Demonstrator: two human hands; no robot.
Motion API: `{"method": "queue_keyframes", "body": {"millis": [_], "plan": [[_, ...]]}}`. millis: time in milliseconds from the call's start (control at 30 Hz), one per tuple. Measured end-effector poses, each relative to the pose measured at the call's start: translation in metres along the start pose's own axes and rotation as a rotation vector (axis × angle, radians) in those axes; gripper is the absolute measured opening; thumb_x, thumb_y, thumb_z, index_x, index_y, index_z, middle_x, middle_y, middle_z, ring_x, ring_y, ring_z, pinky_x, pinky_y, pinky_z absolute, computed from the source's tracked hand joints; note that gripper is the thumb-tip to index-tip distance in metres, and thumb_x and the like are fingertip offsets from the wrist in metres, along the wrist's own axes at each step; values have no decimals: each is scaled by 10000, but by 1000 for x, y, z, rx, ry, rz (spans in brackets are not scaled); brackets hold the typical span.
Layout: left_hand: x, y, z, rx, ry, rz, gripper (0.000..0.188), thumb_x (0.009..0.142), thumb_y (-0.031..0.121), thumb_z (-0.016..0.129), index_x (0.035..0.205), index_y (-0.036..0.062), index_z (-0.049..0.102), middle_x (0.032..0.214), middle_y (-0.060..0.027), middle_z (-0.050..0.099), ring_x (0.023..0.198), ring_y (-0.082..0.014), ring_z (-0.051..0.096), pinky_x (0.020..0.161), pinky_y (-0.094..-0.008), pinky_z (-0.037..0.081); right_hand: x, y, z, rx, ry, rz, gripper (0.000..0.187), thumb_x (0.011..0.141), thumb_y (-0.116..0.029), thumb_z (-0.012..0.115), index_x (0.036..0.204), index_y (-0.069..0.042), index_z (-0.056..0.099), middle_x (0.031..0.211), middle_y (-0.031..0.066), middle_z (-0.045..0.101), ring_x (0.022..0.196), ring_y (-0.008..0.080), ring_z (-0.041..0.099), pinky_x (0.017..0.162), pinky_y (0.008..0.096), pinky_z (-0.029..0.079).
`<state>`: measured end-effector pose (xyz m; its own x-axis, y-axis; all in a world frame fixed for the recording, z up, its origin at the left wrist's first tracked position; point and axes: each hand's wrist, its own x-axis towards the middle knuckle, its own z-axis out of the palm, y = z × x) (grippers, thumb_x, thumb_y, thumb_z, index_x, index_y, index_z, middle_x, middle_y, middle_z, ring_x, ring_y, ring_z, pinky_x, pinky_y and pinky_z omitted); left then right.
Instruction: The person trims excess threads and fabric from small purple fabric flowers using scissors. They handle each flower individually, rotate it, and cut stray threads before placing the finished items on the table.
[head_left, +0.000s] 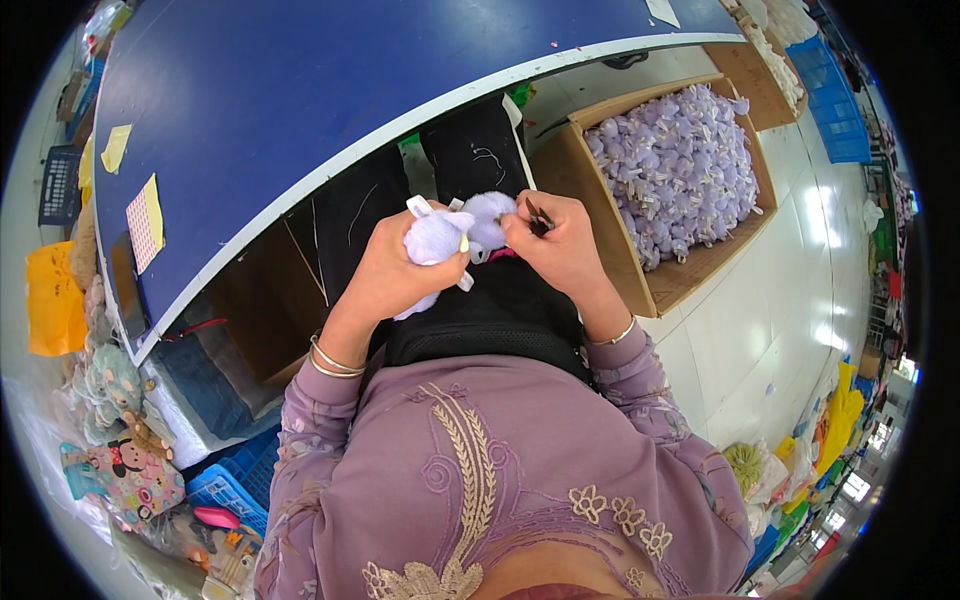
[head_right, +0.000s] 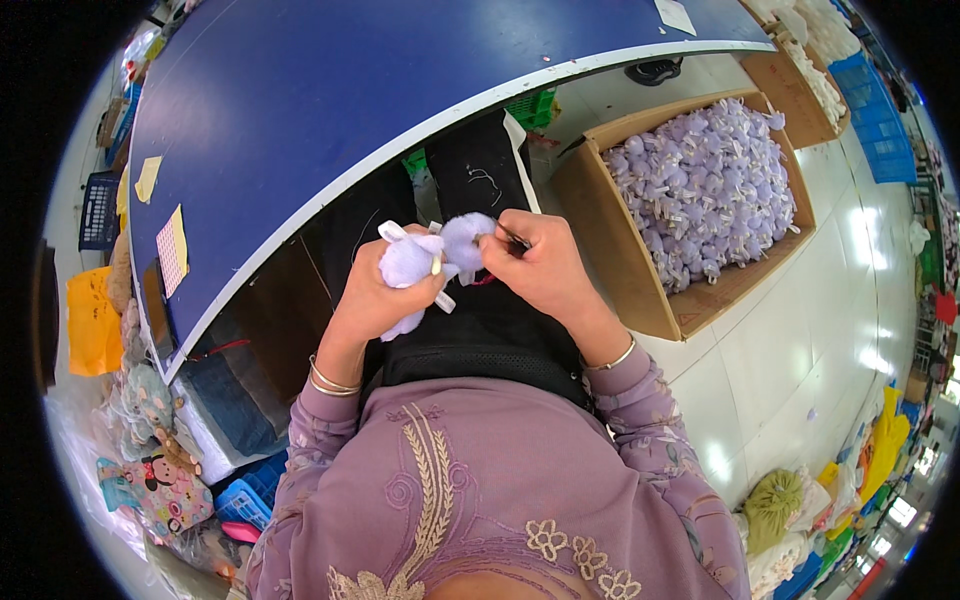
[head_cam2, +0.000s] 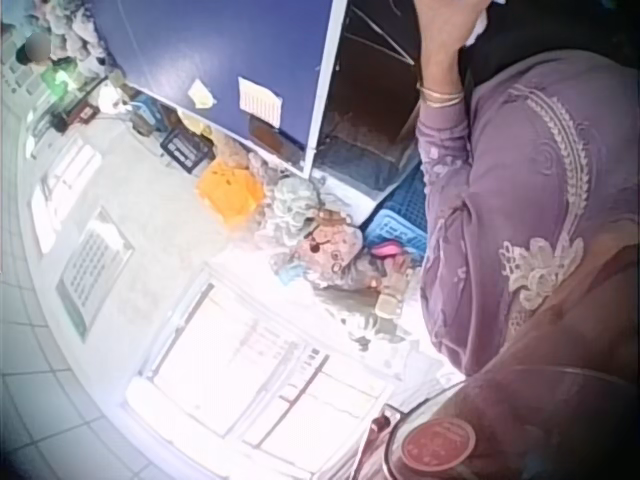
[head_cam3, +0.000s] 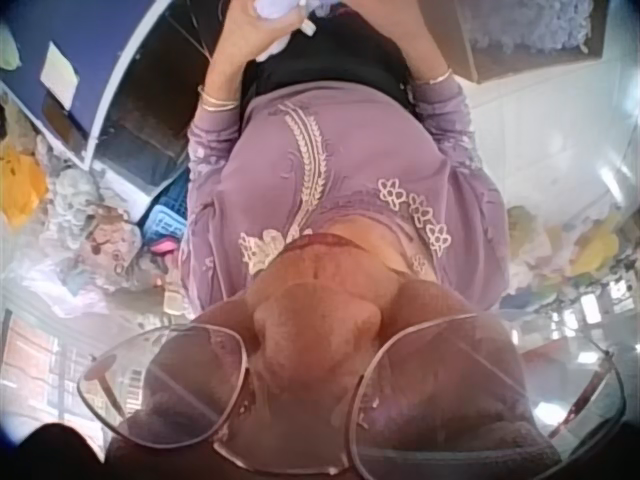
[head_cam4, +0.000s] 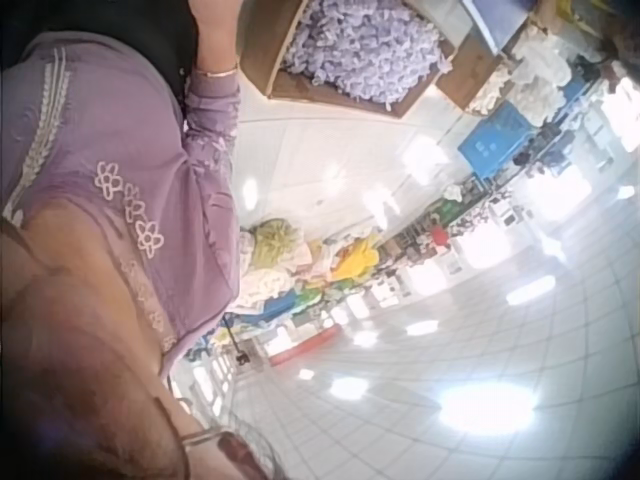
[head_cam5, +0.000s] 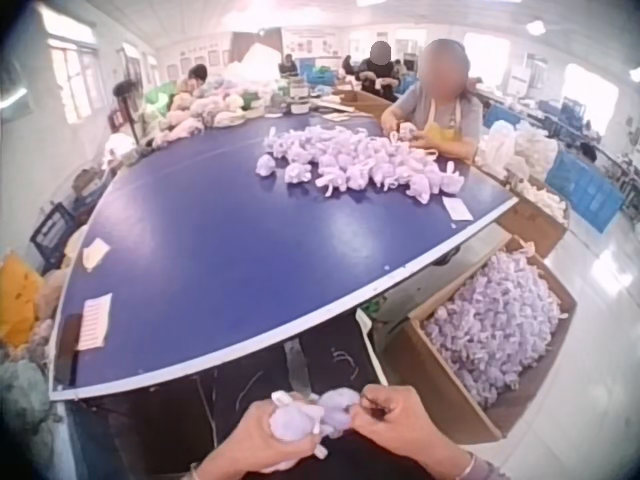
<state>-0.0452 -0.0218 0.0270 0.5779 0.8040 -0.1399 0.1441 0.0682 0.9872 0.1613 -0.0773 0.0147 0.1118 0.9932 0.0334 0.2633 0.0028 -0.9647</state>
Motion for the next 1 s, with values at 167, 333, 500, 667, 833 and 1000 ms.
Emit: {"method": "queue_keyframes", "body": {"millis": [167, 333, 500, 667, 833, 1000], "plan": [[11, -10, -1, -46, 34, -121, 198, 773, 129, 696, 925, 7, 659, 853, -11, 634, 761, -81, 582, 691, -253, 474, 2, 2, 1, 93, 21, 77, 310, 823, -92, 657, 612, 4, 452, 550, -6, 398, 562, 39, 358, 480, 257, 309], [17, -27, 2, -336, 46, -89, 246, 817, 143, 715, 1011, -2, 671, 833, -5, 654, 746, -68, 595, 681, -243, 486, 1, 10, 1, 99, 60, 107, 310, 822, -81, 630, 603, 1, 427, 551, -17, 366, 569, 36, 332, 473, 269, 286], [19, -28, 5, -204, 8, -74, 273, 815, 148, 720, 1029, -11, 660, 830, -6, 655, 735, -64, 597, 673, -244, 492, -3, 14, 2, 54, 82, 89, 303, 830, -86, 621, 608, 0, 435, 558, -21, 365, 577, 39, 333, 478, 267, 287], [25, -27, 14, -151, 64, -82, 240, 813, 138, 717, 1001, -3, 667, 832, -1, 656, 732, -68, 597, 672, -241, 491, 1, 11, -5, 83, 29, 155, 286, 853, -109, 619, 631, 11, 485, 577, -30, 413, 590, 38, 361, 501, 257, 318], [27, -18, 20, -301, 20, -137, 261, 826, 183, 681, 1009, -2, 661, 880, -28, 662, 786, -90, 608, 721, -256, 495, -2, 13, -20, -3, 242, 155, 252, 874, -156, 614, 690, 14, 590, 607, -41, 490, 594, 33, 404, 508, 256, 335], [26, -22, 18, -421, -98, -87, 427, 840, 327, 626, 1095, -15, 609, 1003, -103, 651, 803, -145, 618, 723, -279, 500, -2, 30, -137, -240, 795, 371, 266, 897, -273, 624, 830, -27, 699, 652, -23, 567, 560, 40, 424, 513, 239, 344]]}}
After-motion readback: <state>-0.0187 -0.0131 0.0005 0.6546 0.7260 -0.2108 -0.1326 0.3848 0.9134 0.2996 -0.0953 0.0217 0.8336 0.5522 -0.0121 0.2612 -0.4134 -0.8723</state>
